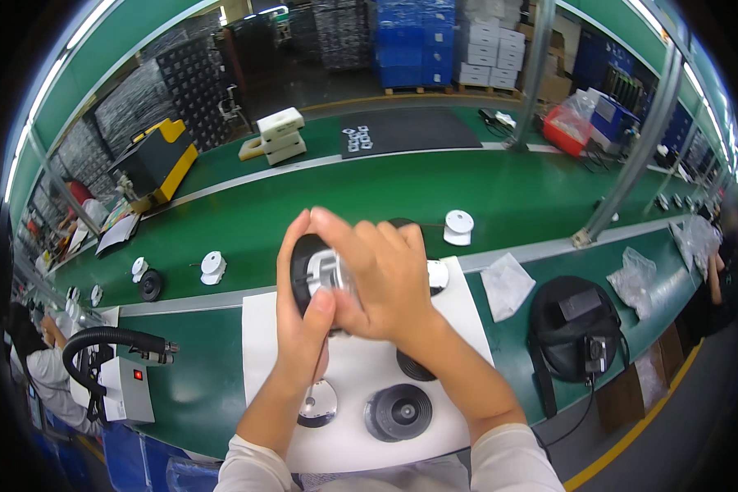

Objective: The person assembles circular components by hand, joining white housings, black bases, and wiring harnesses.

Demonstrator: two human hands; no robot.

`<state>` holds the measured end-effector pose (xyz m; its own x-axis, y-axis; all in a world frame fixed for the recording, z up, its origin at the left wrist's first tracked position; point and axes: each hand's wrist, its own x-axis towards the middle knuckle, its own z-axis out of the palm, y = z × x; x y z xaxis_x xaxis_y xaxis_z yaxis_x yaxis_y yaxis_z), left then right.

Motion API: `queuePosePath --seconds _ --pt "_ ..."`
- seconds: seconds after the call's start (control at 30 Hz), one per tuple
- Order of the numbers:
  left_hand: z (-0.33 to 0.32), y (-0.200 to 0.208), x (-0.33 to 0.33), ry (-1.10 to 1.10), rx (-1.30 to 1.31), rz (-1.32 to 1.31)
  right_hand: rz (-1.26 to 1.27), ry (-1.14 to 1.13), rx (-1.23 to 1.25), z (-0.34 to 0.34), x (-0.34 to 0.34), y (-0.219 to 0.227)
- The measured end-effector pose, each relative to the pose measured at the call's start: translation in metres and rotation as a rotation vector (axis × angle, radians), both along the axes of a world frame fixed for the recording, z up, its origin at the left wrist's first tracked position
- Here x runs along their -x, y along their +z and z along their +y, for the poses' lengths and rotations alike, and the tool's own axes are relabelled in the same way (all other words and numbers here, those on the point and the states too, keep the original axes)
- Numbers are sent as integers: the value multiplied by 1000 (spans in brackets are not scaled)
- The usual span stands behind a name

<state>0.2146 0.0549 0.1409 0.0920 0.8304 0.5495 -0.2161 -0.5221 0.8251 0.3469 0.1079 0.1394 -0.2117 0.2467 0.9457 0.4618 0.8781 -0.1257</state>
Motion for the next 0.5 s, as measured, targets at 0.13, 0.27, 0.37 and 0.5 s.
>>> queuePosePath --seconds 0.13,0.27,0.37,0.5 --pt "7 0 13 99 85 68 -172 -222 319 24 -44 -2" --pt "4 4 18 132 75 47 -530 -710 477 93 -128 -50" --pt "9 -2 14 80 79 118 -750 -1102 509 142 -219 -93" --pt "36 -27 8 55 76 460 -820 -1304 674 183 -270 -117"
